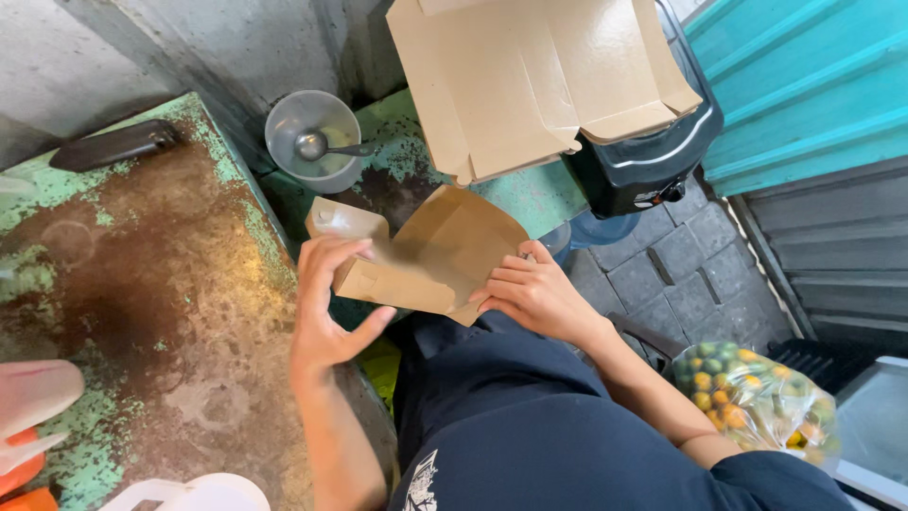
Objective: The person assembles flat cardboard boxes by folding and interlocking the flaps. They handle each box one at a time, forming the sides and securing the tabs, then place the completed boxes on a nearby surface.
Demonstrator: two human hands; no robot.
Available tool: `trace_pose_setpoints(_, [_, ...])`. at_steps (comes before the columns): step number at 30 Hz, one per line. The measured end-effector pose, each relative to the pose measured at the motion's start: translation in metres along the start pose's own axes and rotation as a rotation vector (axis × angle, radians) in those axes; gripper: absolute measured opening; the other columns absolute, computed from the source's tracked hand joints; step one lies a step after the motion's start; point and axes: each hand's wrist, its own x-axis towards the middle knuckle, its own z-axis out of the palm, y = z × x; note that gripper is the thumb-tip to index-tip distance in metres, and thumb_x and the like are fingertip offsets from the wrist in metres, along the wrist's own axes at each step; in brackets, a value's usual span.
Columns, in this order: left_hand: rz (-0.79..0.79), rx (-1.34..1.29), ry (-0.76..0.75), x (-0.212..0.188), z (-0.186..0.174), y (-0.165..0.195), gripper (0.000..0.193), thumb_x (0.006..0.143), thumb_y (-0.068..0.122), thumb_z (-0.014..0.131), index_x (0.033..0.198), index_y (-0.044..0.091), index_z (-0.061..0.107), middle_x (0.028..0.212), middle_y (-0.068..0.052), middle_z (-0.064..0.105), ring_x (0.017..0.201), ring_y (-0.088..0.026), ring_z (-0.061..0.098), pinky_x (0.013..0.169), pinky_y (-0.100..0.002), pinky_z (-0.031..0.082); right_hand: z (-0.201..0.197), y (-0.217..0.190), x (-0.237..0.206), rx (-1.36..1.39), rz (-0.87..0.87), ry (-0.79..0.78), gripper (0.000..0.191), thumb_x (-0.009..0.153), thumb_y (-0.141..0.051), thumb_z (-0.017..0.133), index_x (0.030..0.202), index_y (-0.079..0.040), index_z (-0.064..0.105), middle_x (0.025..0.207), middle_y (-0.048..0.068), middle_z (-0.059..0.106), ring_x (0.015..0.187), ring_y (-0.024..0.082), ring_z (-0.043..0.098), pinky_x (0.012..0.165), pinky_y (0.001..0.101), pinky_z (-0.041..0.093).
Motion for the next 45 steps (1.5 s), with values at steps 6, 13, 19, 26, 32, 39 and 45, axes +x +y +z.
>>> trace_pose_setpoints(6, [-0.077,0.351,-0.090,0.015,-0.017,0.003,0.104,0.059,0.015,0.097,0.149,0.007,0.046,0.128,-0.013,0.058,0.126,-0.039,0.055,0.122,-0.055,0.038,-0.017,0.002,0.007,0.260,-0.072,-0.054,0.016,0.088,-0.028,0.078,0.100,-0.018,0.076,0.078,-0.003,0.059,0.081,0.015,0.056,0.091,0.0368,0.037])
trace_pose_setpoints(13, [0.075,0.284,0.309,-0.009,0.009,-0.029,0.080,0.067,0.005,0.091,0.134,0.015,0.048,0.125,-0.013,0.052,0.127,-0.041,0.054,0.117,-0.052,0.045,-0.032,0.008,0.012,0.212,-0.070,0.039,0.017,0.085,-0.028,0.078,0.099,-0.019,0.075,0.092,-0.006,0.070,0.090,0.014,0.061,0.089,0.0353,0.034])
trace_pose_setpoints(19, [0.126,0.299,0.281,-0.016,0.005,-0.030,0.087,0.067,0.007,0.092,0.140,0.015,0.044,0.133,-0.013,0.053,0.133,-0.037,0.055,0.124,-0.054,0.044,-0.028,-0.004,0.008,0.161,-0.097,0.087,0.017,0.086,-0.026,0.079,0.101,-0.019,0.075,0.091,-0.008,0.070,0.087,0.012,0.061,0.091,0.0357,0.035])
trace_pose_setpoints(26, [-0.228,0.007,-0.055,-0.013,0.011,-0.033,0.121,0.043,0.028,0.103,0.143,0.004,0.038,0.137,-0.018,0.050,0.128,-0.036,0.052,0.107,-0.046,0.043,-0.042,0.007,0.001,0.439,-0.137,-0.022,0.031,0.079,-0.027,0.083,0.107,-0.015,0.077,0.084,-0.004,0.065,0.082,0.016,0.056,0.089,0.0363,0.036])
trace_pose_setpoints(32, [-0.285,-0.692,0.106,-0.040,0.022,-0.054,0.078,0.061,0.011,0.106,0.123,0.004,0.059,0.114,-0.008,0.066,0.105,-0.018,0.064,0.096,-0.033,0.053,-0.076,0.041,0.003,0.534,-0.198,0.085,0.060,0.073,-0.043,0.085,0.126,-0.020,0.070,0.118,0.002,0.068,0.116,0.022,0.059,0.116,0.0421,0.037])
trace_pose_setpoints(39, [-0.617,-0.903,0.489,0.002,0.028,-0.056,0.078,0.074,0.024,0.096,0.138,-0.002,0.059,0.124,-0.011,0.072,0.115,-0.020,0.068,0.102,-0.034,0.055,-0.024,0.067,0.032,1.442,0.184,0.215,0.131,0.070,-0.055,0.094,0.168,-0.011,0.018,0.162,0.012,0.046,0.152,0.025,0.043,0.127,0.0419,0.031])
trace_pose_setpoints(45, [-0.406,-0.178,0.273,0.031,0.020,-0.021,0.147,0.063,0.039,0.101,0.165,0.008,0.000,0.162,-0.024,0.027,0.146,-0.034,0.040,0.116,-0.046,0.039,0.038,0.114,0.050,1.443,0.536,0.469,0.077,0.093,-0.028,0.075,0.156,-0.002,0.039,0.142,0.012,0.060,0.127,0.020,0.061,0.105,0.0351,0.051])
